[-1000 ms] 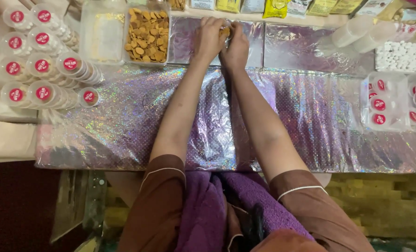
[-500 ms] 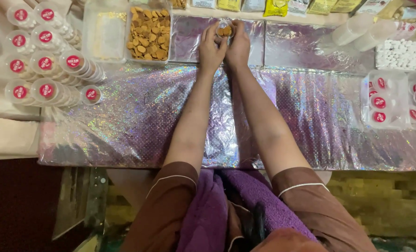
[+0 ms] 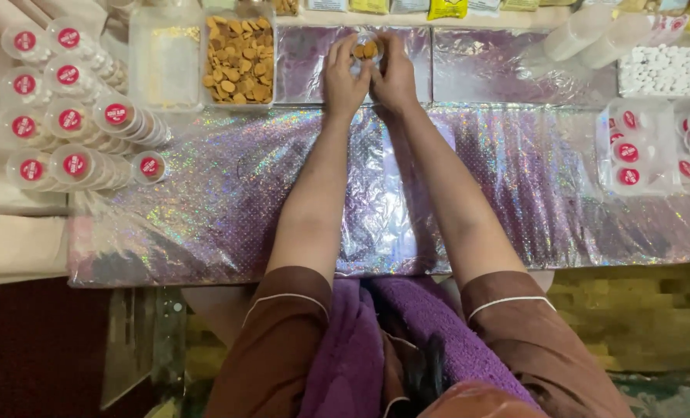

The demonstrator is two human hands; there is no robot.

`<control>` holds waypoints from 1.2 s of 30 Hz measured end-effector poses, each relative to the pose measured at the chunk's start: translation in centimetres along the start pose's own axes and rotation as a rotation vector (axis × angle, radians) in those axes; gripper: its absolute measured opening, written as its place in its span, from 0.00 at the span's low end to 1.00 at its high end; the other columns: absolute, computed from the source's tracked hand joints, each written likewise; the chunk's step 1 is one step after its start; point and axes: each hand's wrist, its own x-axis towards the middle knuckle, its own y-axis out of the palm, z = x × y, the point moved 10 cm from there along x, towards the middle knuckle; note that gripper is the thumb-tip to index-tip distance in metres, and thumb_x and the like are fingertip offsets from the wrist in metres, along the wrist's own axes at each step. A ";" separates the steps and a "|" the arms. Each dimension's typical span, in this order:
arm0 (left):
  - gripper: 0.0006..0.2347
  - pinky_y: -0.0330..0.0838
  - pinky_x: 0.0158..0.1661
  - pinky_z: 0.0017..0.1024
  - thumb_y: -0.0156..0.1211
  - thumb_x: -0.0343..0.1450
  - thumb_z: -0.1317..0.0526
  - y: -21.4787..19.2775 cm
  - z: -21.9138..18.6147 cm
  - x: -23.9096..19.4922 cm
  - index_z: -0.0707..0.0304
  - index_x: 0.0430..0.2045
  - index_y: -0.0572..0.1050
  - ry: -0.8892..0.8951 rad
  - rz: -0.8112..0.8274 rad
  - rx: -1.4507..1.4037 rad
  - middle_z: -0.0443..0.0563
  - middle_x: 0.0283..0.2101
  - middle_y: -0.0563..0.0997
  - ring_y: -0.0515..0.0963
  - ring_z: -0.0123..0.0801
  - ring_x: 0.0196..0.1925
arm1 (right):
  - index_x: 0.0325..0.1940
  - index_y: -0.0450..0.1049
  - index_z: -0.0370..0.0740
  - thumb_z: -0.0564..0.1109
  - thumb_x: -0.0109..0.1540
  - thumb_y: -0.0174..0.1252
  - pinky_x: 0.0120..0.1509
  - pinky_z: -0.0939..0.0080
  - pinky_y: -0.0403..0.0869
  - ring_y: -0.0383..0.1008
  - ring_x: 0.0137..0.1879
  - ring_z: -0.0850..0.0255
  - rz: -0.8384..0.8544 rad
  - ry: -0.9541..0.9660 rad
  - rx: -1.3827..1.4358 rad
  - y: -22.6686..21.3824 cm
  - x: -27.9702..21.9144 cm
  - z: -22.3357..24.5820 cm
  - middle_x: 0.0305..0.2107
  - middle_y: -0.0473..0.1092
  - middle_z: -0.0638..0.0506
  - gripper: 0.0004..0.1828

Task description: The person fills small clear plastic cups with brown snack pieces from a tray, then seals each cup with a red-labeled lid. The filled cups are placed in a stack on the left side of the table.

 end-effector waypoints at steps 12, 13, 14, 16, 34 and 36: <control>0.27 0.67 0.65 0.49 0.67 0.73 0.48 1.1 0.7 0.3 0.54 0.65 0.66 -0.014 0.117 0.172 0.50 0.66 0.74 0.72 0.45 0.68 | 0.61 0.70 0.39 0.46 0.61 0.57 0.52 0.43 0.70 0.67 0.53 0.44 -0.057 0.024 -0.385 -9.5 -1.7 -1.6 0.46 0.72 0.37 0.24; 0.27 0.67 0.65 0.49 0.67 0.73 0.48 1.3 0.9 0.3 0.54 0.65 0.66 -0.011 0.121 0.170 0.50 0.66 0.74 0.72 0.45 0.68 | 0.61 0.70 0.39 0.46 0.61 0.57 0.52 0.43 0.70 0.67 0.53 0.44 -0.060 0.027 -0.387 -11.5 -2.4 -2.6 0.46 0.72 0.37 0.24; 0.27 0.69 0.63 0.47 0.67 0.73 0.49 1.3 1.0 0.3 0.55 0.65 0.66 0.018 0.102 0.162 0.51 0.64 0.75 0.73 0.45 0.66 | 0.59 0.72 0.39 0.49 0.63 0.58 0.52 0.43 0.68 0.66 0.54 0.43 -0.078 0.007 -0.489 -13.4 -3.3 -3.3 0.50 0.73 0.38 0.21; 0.27 0.70 0.60 0.44 0.67 0.73 0.49 1.1 0.7 0.2 0.56 0.65 0.66 0.045 0.086 0.153 0.52 0.62 0.76 0.73 0.46 0.65 | 0.57 0.74 0.39 0.51 0.66 0.59 0.53 0.42 0.66 0.66 0.55 0.43 -0.094 -0.010 -0.592 -16.6 -4.9 -5.9 0.54 0.74 0.39 0.19; 0.24 0.76 0.54 0.39 0.70 0.70 0.54 6.9 -4.1 0.4 0.61 0.59 0.70 -0.039 0.049 0.038 0.55 0.57 0.76 0.78 0.44 0.57 | 0.73 0.65 0.32 0.59 0.72 0.47 0.77 0.37 0.50 0.55 0.74 0.35 -0.059 -0.036 -0.700 -21.0 -7.3 -11.8 0.68 0.63 0.35 0.33; 0.25 0.79 0.52 0.40 0.68 0.71 0.49 10.8 -6.1 0.0 0.54 0.61 0.68 -0.071 0.172 0.005 0.55 0.58 0.76 0.79 0.43 0.57 | 0.73 0.64 0.32 0.60 0.72 0.44 0.78 0.39 0.48 0.54 0.76 0.37 -0.034 -0.013 -0.691 -21.0 -7.2 -11.7 0.69 0.61 0.34 0.34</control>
